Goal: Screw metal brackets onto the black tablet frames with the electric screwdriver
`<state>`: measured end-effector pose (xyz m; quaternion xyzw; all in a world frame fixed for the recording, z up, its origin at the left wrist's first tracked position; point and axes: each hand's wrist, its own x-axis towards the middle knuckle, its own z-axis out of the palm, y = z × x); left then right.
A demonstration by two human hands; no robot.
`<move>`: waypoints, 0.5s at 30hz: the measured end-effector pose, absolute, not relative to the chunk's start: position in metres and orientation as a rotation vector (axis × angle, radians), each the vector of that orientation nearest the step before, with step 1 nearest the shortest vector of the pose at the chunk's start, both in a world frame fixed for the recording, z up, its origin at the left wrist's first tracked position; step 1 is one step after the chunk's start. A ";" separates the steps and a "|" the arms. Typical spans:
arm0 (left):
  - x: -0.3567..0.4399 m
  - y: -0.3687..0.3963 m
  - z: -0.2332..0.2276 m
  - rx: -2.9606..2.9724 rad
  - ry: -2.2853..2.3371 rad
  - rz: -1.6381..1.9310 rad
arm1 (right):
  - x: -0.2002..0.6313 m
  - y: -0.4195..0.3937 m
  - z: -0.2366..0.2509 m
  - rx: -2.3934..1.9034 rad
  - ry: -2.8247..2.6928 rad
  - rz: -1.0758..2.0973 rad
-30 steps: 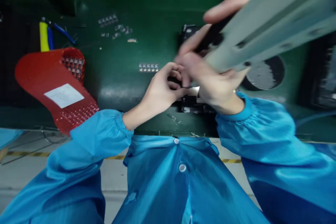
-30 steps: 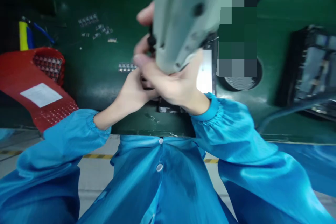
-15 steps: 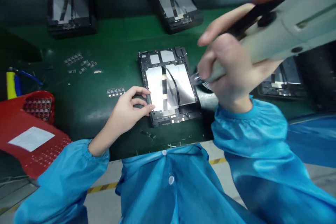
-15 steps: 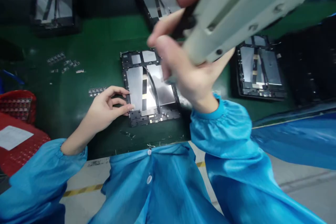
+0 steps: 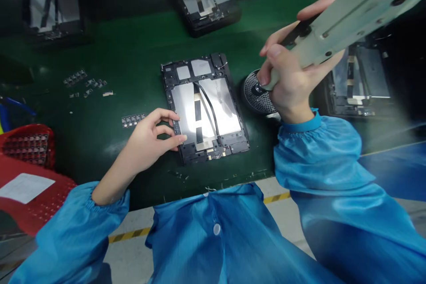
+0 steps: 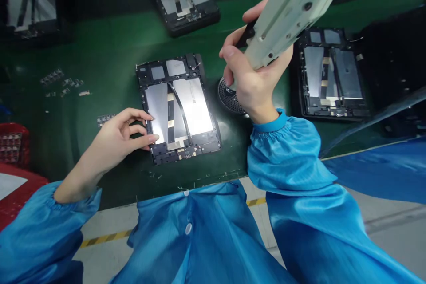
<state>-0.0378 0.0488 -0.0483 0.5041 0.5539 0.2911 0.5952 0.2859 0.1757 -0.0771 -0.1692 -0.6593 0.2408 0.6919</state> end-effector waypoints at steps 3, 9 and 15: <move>-0.040 0.047 -0.051 1.188 1.274 0.667 | 0.289 0.173 -0.075 -0.389 -1.486 0.549; -0.041 0.047 -0.052 1.199 1.241 0.659 | 0.294 0.180 -0.083 -0.395 -1.524 0.520; -0.037 0.049 -0.046 1.200 1.239 0.631 | 0.296 0.185 -0.089 -0.479 -1.523 0.483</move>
